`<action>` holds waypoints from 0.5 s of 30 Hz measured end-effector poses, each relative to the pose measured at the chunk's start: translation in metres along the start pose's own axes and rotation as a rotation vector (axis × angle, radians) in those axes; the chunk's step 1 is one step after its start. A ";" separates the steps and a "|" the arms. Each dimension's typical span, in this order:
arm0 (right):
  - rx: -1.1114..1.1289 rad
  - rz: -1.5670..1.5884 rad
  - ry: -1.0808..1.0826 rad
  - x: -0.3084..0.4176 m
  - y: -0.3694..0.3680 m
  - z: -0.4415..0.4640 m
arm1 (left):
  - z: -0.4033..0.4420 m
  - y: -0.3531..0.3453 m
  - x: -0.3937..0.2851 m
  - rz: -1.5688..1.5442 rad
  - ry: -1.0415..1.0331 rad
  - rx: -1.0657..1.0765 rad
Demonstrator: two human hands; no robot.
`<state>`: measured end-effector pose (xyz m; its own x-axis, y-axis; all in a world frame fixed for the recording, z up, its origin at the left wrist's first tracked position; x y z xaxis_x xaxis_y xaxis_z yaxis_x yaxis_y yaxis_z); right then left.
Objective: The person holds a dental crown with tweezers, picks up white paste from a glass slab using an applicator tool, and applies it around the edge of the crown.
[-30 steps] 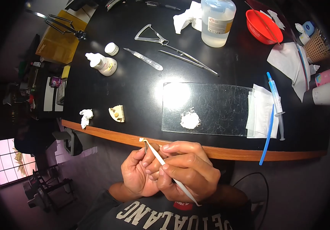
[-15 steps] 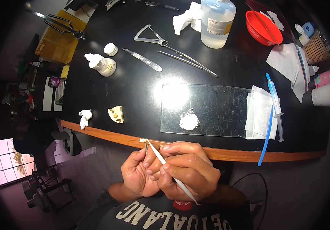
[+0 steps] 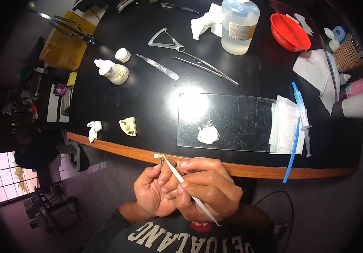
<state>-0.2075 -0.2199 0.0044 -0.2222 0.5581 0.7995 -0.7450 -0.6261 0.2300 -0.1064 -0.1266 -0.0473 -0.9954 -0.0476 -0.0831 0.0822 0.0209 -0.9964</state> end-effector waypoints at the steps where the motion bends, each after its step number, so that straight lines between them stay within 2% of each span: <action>1: -0.001 0.005 0.002 0.000 0.000 0.000 | 0.000 0.000 0.000 -0.009 -0.004 -0.030; 3: -0.008 0.023 0.006 0.000 0.000 -0.002 | 0.000 -0.001 0.000 -0.027 -0.010 -0.093; 7: -0.077 0.021 -0.011 0.002 0.004 0.002 | 0.005 -0.001 -0.002 0.006 -0.020 0.088; 9: -0.073 -0.159 -0.034 0.001 0.020 0.003 | 0.008 -0.002 -0.001 -0.025 -0.022 0.100; 12: -0.079 -0.452 -0.066 -0.009 0.038 0.006 | 0.002 -0.003 0.001 -0.137 0.153 0.048; 15: -0.036 -0.442 -0.085 -0.014 0.041 0.000 | 0.000 -0.002 0.007 -0.249 0.251 0.013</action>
<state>-0.2354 -0.2534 0.0024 0.1733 0.7198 0.6722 -0.7784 -0.3180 0.5412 -0.1137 -0.1266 -0.0462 -0.9658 0.1974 0.1679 -0.1658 0.0270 -0.9858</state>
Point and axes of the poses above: each hand's wrist, its own z-axis towards the middle knuckle, its own y-axis out of the back of the hand, x = y × z, the point moved 5 cm from there along z, towards the middle knuckle, and after that the axes turned 11 degrees about x, right-handed, at the moved point
